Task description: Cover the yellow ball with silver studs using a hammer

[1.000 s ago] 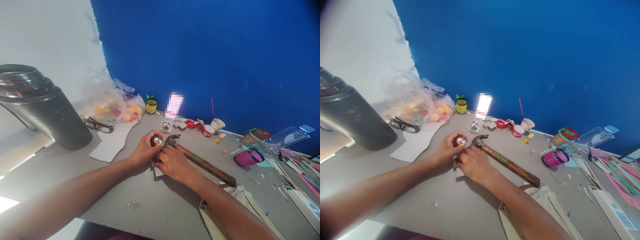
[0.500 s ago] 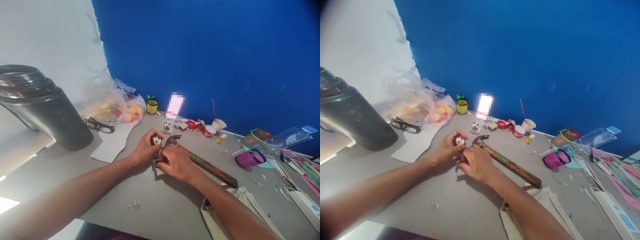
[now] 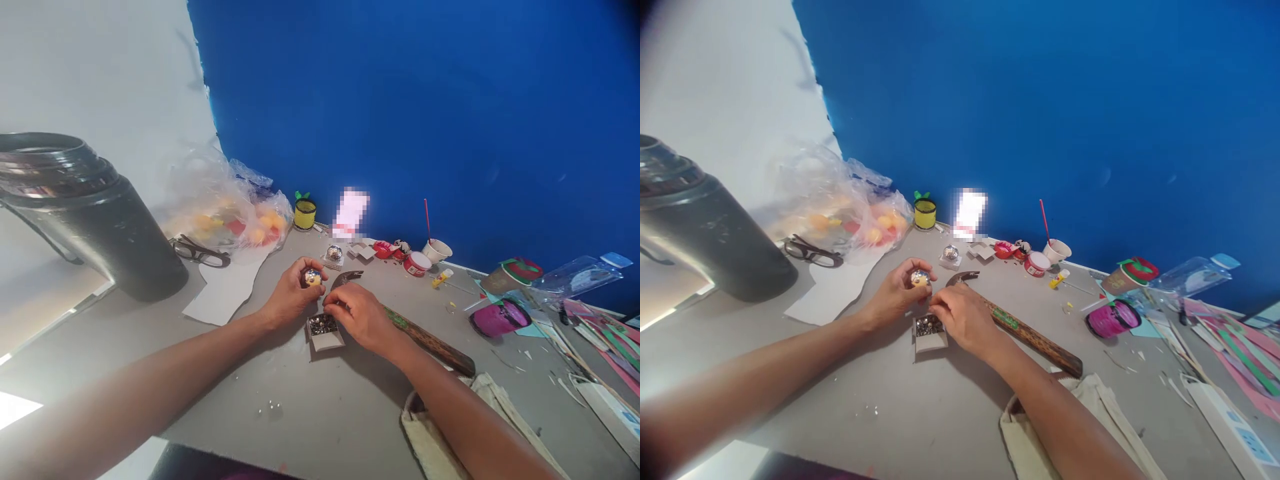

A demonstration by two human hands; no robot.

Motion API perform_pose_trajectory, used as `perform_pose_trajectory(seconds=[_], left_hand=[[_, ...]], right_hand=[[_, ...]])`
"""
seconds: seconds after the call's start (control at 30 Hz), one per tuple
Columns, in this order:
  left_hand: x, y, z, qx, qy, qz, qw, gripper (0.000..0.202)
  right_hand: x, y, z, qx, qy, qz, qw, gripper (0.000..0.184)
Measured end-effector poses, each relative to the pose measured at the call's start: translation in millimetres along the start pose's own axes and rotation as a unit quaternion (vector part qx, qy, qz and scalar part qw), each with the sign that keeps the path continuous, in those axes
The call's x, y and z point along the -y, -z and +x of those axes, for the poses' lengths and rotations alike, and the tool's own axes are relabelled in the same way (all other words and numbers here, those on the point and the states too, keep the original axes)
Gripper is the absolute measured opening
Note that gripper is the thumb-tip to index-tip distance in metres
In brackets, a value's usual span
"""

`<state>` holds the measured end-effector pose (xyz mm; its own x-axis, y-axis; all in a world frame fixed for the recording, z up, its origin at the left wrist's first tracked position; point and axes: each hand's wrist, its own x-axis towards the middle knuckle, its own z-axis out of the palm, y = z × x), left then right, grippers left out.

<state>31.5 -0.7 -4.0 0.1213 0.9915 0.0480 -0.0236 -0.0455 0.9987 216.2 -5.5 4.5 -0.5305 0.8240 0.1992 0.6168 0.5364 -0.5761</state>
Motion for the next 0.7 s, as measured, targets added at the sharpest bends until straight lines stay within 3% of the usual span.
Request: perform_pose_trajectory(seconds=[0.1,0.27,0.37,0.7], left_hand=[[2.4,0.8,1.1,0.004,-0.012,0.034,0.999,0.030],[5.0,-2.9,-3.7,0.040,-0.041,0.069,0.996,0.024],[4.2,-6.3,-7.5,0.044,-0.054,0.101,0.992,0.021],[7.9,-9.9,-10.9,0.053,-0.080,0.149,0.984,0.021]], right_hand=[[-7.9,3.7,3.9,-0.032,-0.030,0.186,0.981,0.013],[-14.2,3.1,7.0,-0.052,-0.107,0.391,0.913,0.020],[-12.5,1.2,7.1,-0.055,-0.122,0.429,0.893,0.023],[-8.9,-2.5,9.1,-0.037,-0.139,0.479,0.866,0.020]])
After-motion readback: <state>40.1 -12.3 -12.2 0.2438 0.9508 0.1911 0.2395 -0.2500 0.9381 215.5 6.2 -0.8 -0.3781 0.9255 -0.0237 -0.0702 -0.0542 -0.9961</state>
